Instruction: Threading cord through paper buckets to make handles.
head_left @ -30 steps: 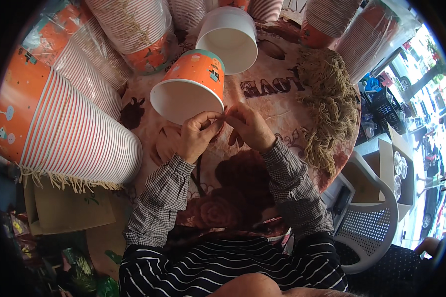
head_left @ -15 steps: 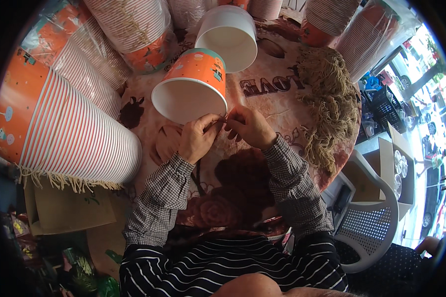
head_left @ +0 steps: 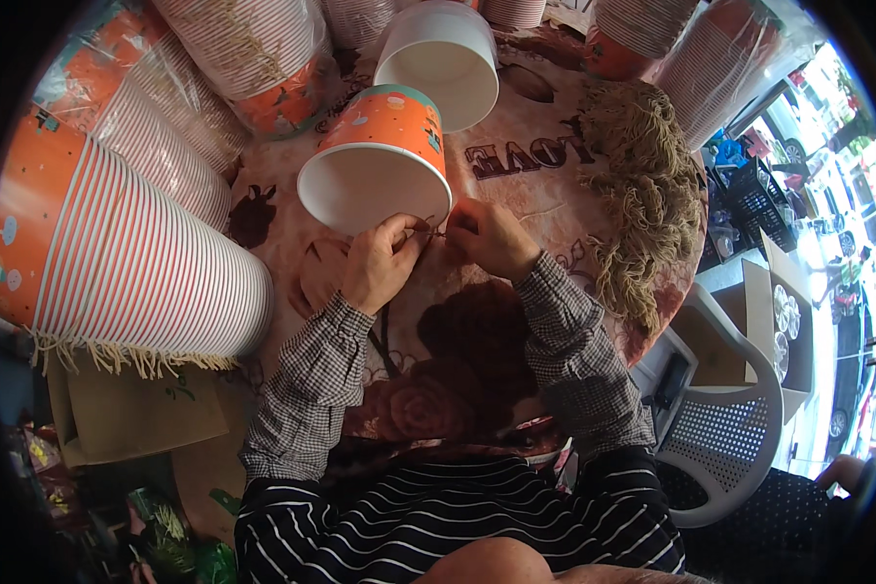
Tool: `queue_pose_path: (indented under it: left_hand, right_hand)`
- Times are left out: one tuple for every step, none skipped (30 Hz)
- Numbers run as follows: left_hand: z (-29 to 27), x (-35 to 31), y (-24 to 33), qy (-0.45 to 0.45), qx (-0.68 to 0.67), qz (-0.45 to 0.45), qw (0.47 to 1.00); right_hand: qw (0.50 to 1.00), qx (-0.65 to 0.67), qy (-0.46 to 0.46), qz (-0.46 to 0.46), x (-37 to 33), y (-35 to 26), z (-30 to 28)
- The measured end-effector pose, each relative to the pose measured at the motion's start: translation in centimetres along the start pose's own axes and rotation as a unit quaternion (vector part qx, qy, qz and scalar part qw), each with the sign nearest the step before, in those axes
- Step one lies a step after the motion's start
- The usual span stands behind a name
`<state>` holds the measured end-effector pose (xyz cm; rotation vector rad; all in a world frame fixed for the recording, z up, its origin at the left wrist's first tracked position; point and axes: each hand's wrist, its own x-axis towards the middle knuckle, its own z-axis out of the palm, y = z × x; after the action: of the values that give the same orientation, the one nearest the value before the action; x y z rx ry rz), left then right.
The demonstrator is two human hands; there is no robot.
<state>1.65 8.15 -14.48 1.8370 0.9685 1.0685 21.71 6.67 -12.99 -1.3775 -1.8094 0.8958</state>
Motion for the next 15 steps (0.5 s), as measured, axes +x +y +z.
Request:
queue_pose_path:
  left_hand:
    - [0.0, 0.0, -0.3, 0.000, 0.026, 0.001, 1.000]
    - [0.0, -0.1, -0.4, 0.001, 0.052, 0.002, 0.999]
    - [-0.1, -0.1, -0.5, 0.001, 0.052, 0.001, 0.999]
    - [-0.1, -0.2, -0.5, -0.008, 0.082, -0.001, 0.997]
    - [-0.1, -0.2, -0.5, -0.018, 0.111, -0.003, 0.994]
    - [-0.1, -0.1, -0.4, -0.019, 0.111, -0.004, 0.994]
    - [-0.2, -0.1, -0.3, -0.024, 0.110, 0.014, 0.994]
    - [-0.3, 0.0, 0.0, -0.030, 0.110, 0.033, 0.993]
    - [-0.3, -0.1, 0.3, -0.031, 0.110, 0.032, 0.993]
    - [-0.3, -0.1, 0.7, -0.033, 0.133, 0.033, 0.990]
    - [-0.3, -0.1, 1.1, -0.035, 0.155, 0.034, 0.987]
    - [-0.3, -0.1, 1.3, -0.036, 0.155, 0.034, 0.987]
    - [-0.2, -0.1, 1.6, -0.031, 0.152, 0.054, 0.986]
    - [-0.3, -0.1, 1.7, -0.024, 0.150, 0.073, 0.986]
    - [-0.3, -0.2, 1.4, -0.024, 0.150, 0.073, 0.986]
  right_hand:
    - [1.000, 0.000, 0.000, 0.000, 0.0, -0.1, 0.0]
    - [1.000, 0.005, -0.004, 0.004, 0.0, -0.1, 0.0]
    - [1.000, 0.010, -0.007, 0.007, 0.0, -0.1, 0.0]
    - [1.000, 0.010, -0.008, 0.007, 0.1, -0.1, 0.0]
    - [1.000, 0.011, -0.010, 0.005, 0.1, -0.1, -0.1]
    - [1.000, 0.011, -0.013, 0.002, 0.1, 0.0, -0.1]
    - [1.000, 0.011, -0.014, 0.003, 0.0, 0.1, -0.1]
    - [1.000, 0.010, -0.013, 0.001, 0.0, -0.1, -0.1]
    - [1.000, 0.009, -0.013, -0.001, -0.1, -0.2, -0.1]
    - [1.000, 0.010, -0.013, 0.000, -0.1, -0.2, -0.1]
    - [1.000, 0.017, -0.017, 0.006, -0.1, -0.2, -0.1]
    - [0.999, 0.023, -0.020, 0.012, -0.2, -0.2, -0.2]
    - [0.999, 0.023, -0.020, 0.013, -0.2, -0.1, -0.2]
    - [1.000, 0.019, -0.019, 0.010, -0.1, -0.1, -0.1]
    - [1.000, 0.014, -0.018, 0.007, -0.1, -0.1, -0.1]
